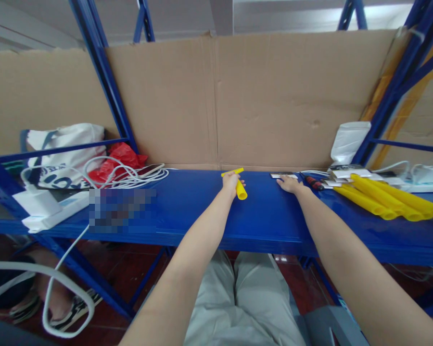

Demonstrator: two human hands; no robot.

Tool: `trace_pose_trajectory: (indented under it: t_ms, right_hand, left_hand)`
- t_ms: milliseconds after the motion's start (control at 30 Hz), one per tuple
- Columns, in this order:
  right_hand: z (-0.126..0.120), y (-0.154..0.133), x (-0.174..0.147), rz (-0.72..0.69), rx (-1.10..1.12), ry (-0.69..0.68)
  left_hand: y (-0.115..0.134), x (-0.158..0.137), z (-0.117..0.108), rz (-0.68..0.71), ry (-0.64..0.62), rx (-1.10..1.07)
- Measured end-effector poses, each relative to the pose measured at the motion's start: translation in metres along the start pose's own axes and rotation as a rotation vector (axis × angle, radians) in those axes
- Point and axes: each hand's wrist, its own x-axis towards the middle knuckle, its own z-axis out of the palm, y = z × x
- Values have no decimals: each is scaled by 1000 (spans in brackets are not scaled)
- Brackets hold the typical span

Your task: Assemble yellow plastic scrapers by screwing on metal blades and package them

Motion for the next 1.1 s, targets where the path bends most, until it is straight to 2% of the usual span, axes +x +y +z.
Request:
trace_pose_trajectory:
  t_ms: [333, 567, 867, 1000, 1100]
  right_hand:
    - [-2, 7, 24, -35, -4, -22]
    - [0, 10, 26, -32, 22, -26]
    - [-9, 25, 33, -77, 55, 129]
    - [-18, 26, 32, -108, 39, 99]
    - [-17, 19, 28, -150, 36, 21]
  left_hand:
    - [-4, -6, 3, -47, -94, 153]
    - [-6, -5, 4, -62, -173, 171]
    - [-11, -1, 1, -86, -215, 259]
    - [-10, -2, 1, -80, -234, 286]
    - [-10, -2, 2, -83, -231, 284]
